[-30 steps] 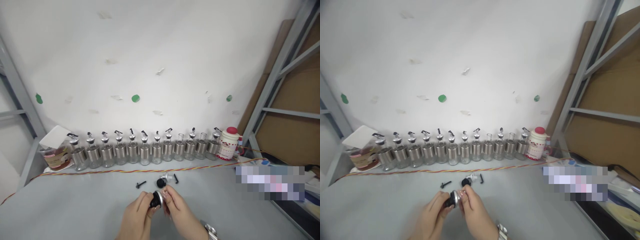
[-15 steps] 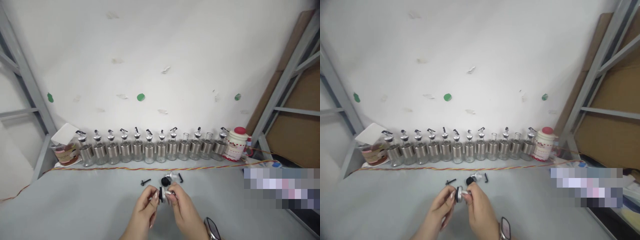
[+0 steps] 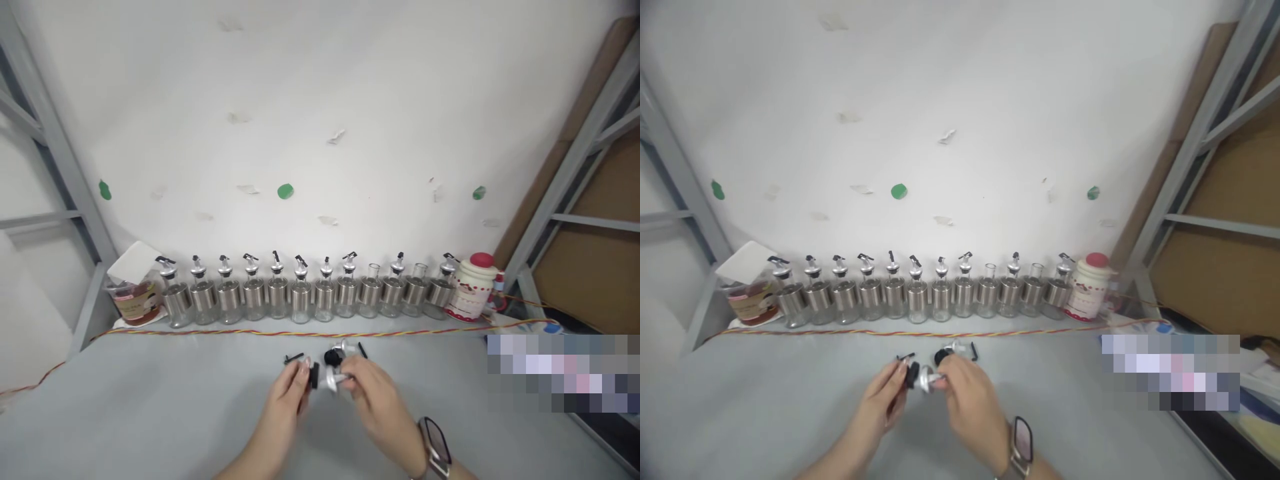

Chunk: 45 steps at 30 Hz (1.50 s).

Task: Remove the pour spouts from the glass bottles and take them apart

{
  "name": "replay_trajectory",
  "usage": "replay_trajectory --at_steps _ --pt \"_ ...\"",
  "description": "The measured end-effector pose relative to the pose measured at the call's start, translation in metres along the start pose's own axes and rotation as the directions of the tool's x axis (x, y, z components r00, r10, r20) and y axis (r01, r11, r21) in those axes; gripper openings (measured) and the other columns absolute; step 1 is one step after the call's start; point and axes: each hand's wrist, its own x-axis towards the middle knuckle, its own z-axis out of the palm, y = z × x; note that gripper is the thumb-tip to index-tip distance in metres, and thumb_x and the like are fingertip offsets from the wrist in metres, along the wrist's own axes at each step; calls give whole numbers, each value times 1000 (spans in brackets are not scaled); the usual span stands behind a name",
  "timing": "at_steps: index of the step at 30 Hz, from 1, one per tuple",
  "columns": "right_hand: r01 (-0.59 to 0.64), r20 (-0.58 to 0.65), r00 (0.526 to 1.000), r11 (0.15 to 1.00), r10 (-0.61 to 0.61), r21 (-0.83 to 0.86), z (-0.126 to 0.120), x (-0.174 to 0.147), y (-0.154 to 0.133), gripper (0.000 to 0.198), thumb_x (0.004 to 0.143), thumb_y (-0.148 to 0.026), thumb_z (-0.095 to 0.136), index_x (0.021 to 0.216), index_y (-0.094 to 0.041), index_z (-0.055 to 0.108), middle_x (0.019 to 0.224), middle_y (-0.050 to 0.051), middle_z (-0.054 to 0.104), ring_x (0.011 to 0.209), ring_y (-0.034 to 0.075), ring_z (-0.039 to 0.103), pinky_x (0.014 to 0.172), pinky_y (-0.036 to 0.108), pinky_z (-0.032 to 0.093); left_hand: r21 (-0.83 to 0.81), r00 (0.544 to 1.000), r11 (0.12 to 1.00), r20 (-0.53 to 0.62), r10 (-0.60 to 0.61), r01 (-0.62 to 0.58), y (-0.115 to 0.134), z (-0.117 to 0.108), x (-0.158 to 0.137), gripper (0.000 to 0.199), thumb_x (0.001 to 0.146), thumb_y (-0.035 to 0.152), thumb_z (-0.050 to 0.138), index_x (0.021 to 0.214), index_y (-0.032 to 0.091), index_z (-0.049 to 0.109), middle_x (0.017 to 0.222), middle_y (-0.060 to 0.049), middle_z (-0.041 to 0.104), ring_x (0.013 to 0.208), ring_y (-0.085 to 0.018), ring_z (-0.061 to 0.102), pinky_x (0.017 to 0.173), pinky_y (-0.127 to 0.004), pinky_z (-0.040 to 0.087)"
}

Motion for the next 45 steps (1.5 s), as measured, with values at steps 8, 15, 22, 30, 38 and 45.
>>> replay_trajectory --at_steps 8,15,22,30,38,45 --pt "-453 -201 884 880 422 -145 -31 18 51 25 85 -35 36 79 -20 55 75 4 55 70 18 52 65 27 39 859 930 509 -140 339 -56 18 -37 22 35 85 46 24 83 20 47 83 -2 57 71 -16 53 60 -25 34" --pt "-469 -140 883 857 449 -213 -34 13 96 26 81 -25 40 77 -18 66 79 9 58 71 20 56 70 29 40 960 943 228 -218 251 161 14 -49 34 41 85 46 21 82 17 51 81 -11 63 72 -27 60 56 -30 34" --pt "-451 -112 893 868 437 -209 -25 13 96 28 81 -26 41 92 -17 65 87 10 60 80 21 57 76 30 40 972 959 182 -189 211 151 11 -48 35 35 84 46 27 86 19 49 81 -8 64 71 -22 61 55 -27 35" --pt "-471 -162 881 862 445 -189 -31 14 87 42 82 -35 37 120 -20 47 78 5 56 67 19 55 65 30 41 978 939 159 -178 294 136 16 -44 28 37 85 48 21 93 20 44 78 -6 64 70 -22 61 54 -26 33" --pt "-579 -534 718 809 447 -102 -102 43 128 55 74 -27 43 124 -6 37 80 8 57 71 21 53 67 32 40 977 909 205 -141 392 63 15 -35 22 35 85 43 23 105 20 40 78 -4 61 68 -19 60 53 -24 33" --pt "-730 -731 524 673 436 -122 -146 61 179 48 73 -23 48 115 0 44 94 19 53 99 30 43 78 39 35 979 927 205 -86 366 10 13 -30 19 38 85 42 24 114 19 36 72 -3 61 62 -20 59 50 -25 32"
